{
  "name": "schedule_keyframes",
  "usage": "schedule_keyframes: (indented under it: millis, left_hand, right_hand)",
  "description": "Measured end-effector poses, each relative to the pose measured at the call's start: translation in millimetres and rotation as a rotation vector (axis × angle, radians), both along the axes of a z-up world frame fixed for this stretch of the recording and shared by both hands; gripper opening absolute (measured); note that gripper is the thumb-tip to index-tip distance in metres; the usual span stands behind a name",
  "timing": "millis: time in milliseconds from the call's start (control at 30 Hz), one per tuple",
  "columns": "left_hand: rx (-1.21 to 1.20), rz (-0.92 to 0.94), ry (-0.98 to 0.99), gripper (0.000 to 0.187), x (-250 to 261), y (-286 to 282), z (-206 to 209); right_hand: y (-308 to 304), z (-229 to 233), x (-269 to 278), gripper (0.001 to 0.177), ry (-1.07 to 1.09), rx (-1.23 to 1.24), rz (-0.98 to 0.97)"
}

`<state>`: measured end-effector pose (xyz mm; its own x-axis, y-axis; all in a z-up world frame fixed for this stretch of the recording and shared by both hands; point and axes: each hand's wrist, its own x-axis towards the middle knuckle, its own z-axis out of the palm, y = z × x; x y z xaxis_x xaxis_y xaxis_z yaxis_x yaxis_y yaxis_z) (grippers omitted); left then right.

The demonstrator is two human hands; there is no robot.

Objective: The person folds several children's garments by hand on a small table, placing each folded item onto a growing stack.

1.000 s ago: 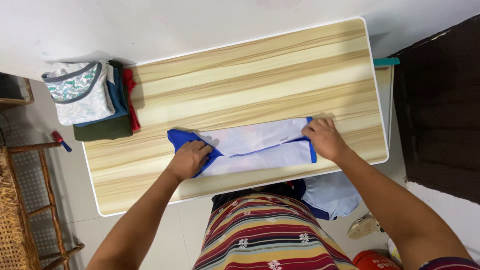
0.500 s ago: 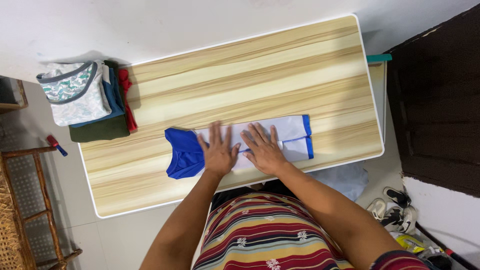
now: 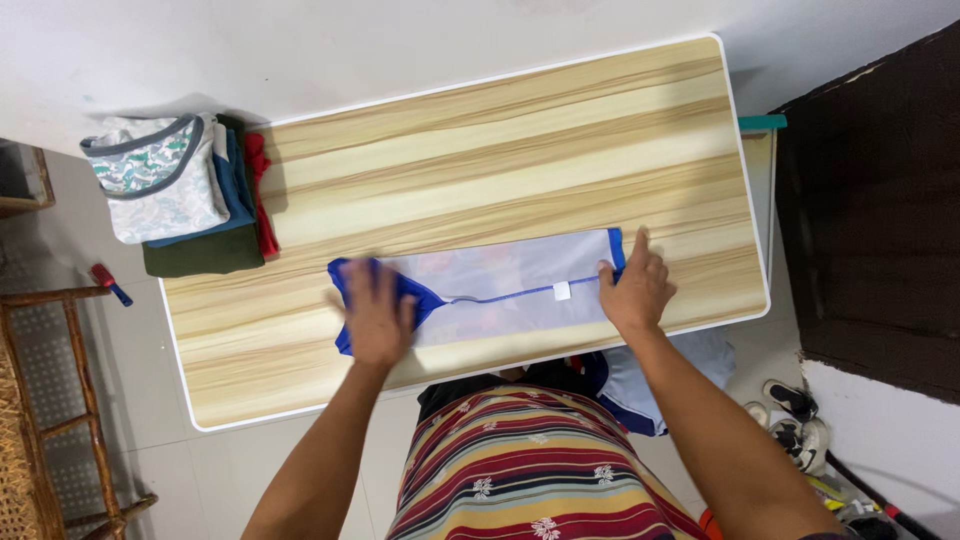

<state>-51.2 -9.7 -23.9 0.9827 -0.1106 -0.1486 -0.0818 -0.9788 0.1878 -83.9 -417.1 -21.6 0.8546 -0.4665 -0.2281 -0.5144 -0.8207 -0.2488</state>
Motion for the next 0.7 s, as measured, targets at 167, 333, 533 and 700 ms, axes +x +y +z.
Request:
schedule_keyframes:
  millis: [167, 333, 533, 700]
  left_hand:
    - [-0.010, -0.617, 0.090, 0.064, -13.2, -58.8, 15.4]
    - [0.024, -0.672, 0.245, 0.079, -19.7, -70.6, 20.3]
    - [-0.036, -0.703, -0.001, 0.068, -23.3, -48.4, 22.3]
    - [-0.196, -0.517, 0.066, 0.054, -29.8, -27.8, 31.5]
  right_hand:
    - [15.5, -23.1, 3.3, 0.072, -0.048, 0.114, -0.210]
    - [8.8, -38.5, 16.0, 0.045, 0.066, 0.222, -0.314]
    - [-1.2, -31.2, 15.2, 0.027, -0.055, 0.257, -0.232]
    - [16.0, 14.5, 14.3, 0.028, -0.105, 0.426, -0.284]
